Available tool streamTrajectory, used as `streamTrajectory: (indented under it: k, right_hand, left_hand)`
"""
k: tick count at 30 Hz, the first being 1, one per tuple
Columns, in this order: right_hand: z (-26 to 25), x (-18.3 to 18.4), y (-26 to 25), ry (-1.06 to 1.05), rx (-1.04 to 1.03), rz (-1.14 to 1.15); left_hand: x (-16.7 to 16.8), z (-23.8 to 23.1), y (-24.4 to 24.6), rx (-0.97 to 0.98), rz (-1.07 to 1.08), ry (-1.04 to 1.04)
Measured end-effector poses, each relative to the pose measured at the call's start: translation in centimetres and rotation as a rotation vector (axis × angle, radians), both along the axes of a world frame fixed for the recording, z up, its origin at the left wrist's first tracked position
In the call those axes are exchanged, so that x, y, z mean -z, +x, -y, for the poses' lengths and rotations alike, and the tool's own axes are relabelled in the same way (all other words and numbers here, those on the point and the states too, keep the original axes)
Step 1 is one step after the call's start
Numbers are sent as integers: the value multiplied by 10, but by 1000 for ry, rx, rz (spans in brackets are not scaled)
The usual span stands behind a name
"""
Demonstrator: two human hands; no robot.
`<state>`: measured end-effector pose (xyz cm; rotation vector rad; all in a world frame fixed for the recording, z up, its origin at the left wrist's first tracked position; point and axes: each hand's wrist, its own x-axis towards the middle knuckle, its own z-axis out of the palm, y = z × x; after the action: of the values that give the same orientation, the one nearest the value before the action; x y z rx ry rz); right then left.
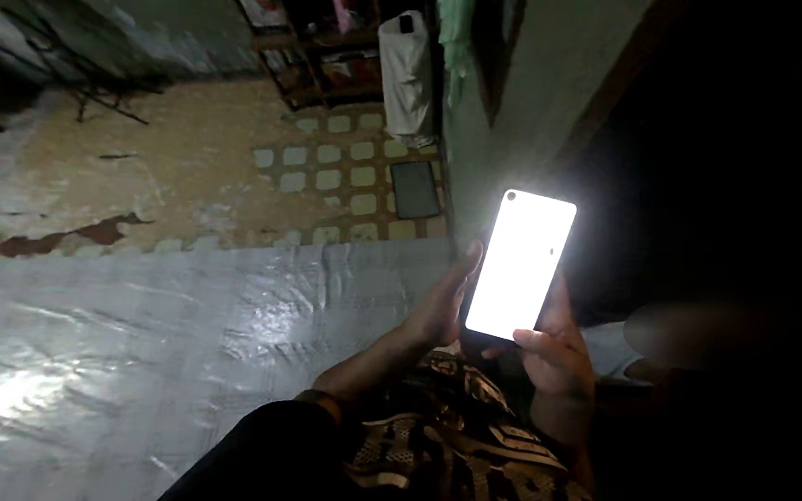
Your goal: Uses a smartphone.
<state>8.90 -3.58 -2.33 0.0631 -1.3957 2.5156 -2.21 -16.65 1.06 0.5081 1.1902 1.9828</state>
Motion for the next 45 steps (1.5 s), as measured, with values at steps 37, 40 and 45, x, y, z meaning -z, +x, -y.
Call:
streamTrajectory:
  k: [37,40,45]
  right_hand:
    - [279,1,-6,-12,-178,279]
    - [279,-4,-5,-18,-170,263]
    - [275,-5,-3,-34,-160,243]
  left_hand:
    - [23,297,41,-352,25,99]
    - [19,296,40,-325,-15,96]
    - [17,292,41,-322,-20,67]
